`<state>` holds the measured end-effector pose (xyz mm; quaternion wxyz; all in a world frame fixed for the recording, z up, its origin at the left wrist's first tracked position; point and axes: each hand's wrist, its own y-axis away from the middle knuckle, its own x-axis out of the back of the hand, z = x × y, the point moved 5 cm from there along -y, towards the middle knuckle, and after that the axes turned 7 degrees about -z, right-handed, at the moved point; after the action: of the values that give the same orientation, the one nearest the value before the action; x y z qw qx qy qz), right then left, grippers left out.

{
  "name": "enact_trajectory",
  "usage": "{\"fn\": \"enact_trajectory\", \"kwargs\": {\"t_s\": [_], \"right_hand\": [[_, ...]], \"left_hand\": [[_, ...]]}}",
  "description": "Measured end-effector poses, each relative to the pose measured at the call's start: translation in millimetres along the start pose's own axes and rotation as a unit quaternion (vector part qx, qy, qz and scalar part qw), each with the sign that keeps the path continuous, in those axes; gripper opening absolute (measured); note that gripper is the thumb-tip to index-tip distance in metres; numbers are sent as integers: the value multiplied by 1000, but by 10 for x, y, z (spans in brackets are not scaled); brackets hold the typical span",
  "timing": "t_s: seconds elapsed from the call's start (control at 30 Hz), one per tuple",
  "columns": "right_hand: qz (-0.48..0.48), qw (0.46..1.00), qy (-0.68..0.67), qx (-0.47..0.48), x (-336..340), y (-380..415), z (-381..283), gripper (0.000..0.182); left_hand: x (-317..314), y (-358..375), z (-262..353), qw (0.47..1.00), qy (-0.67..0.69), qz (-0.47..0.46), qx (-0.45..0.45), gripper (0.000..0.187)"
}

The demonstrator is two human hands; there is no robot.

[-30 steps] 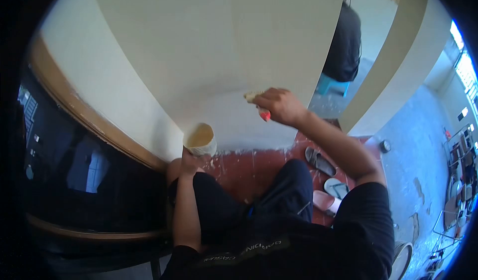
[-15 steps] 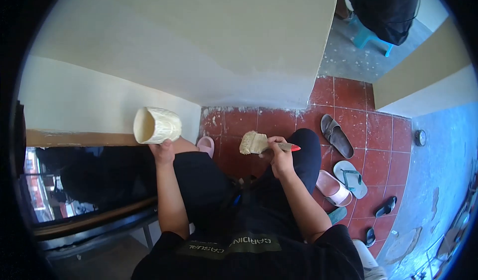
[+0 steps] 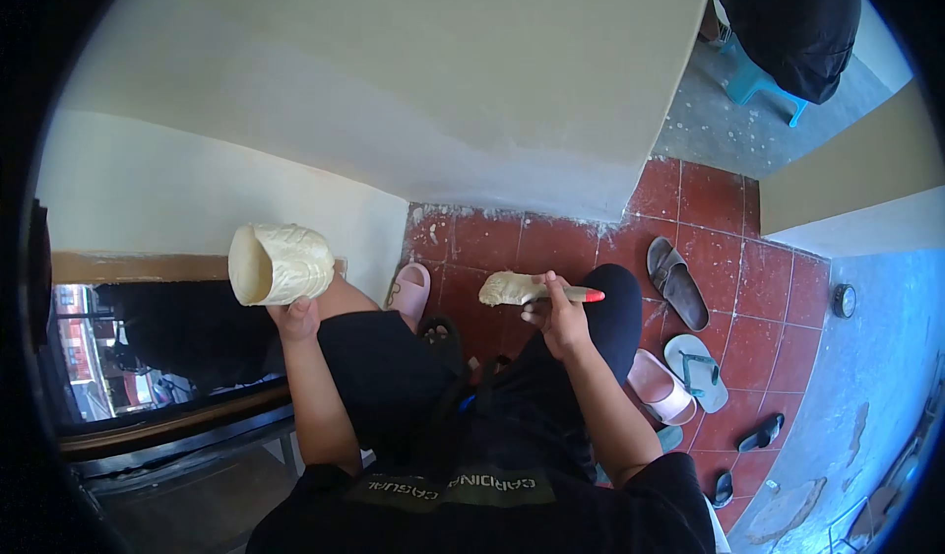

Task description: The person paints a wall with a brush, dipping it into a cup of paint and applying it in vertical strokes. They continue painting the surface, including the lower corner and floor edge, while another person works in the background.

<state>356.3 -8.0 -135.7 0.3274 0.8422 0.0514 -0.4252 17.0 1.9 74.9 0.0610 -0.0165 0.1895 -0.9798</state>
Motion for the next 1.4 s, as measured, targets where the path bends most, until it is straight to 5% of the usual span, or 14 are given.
{"fn": "enact_trajectory", "kwargs": {"t_s": [0.13,0.43,0.5,0.53,0.7,0.77,1.0,1.07,1.17,1.4], "right_hand": [[-12,999,28,27,-152,-10,-49,24],[60,936,188,291,-1047,191,-343,18],[78,869,237,427,-1285,266,-448,16],[120,787,346,496,-1449,318,-554,16],[70,677,290,673,-2213,327,-842,24],[117,605,363,699,-2259,119,-953,23],[204,637,391,633,-1607,-548,-511,20],[222,753,297,544,-1396,-563,-310,19],[200,784,227,541,-1408,-512,-254,21],[140,761,94,626,-2258,-159,-1172,18]], "left_hand": [[101,-14,-208,1000,0,-12,25,87],[74,-257,-859,992,29,-113,46,69],[68,-323,-1019,988,-3,-153,-9,67],[62,-330,-1057,986,7,-164,-6,67],[182,-448,-1264,982,-36,-176,-60,65],[259,-473,-1352,981,-2,-195,4,67],[408,-577,-1501,988,105,-109,14,66],[335,-587,-1481,987,86,-136,1,64],[231,-633,-1431,978,93,-186,19,62],[289,-665,-1548,981,67,-181,8,63]]}}
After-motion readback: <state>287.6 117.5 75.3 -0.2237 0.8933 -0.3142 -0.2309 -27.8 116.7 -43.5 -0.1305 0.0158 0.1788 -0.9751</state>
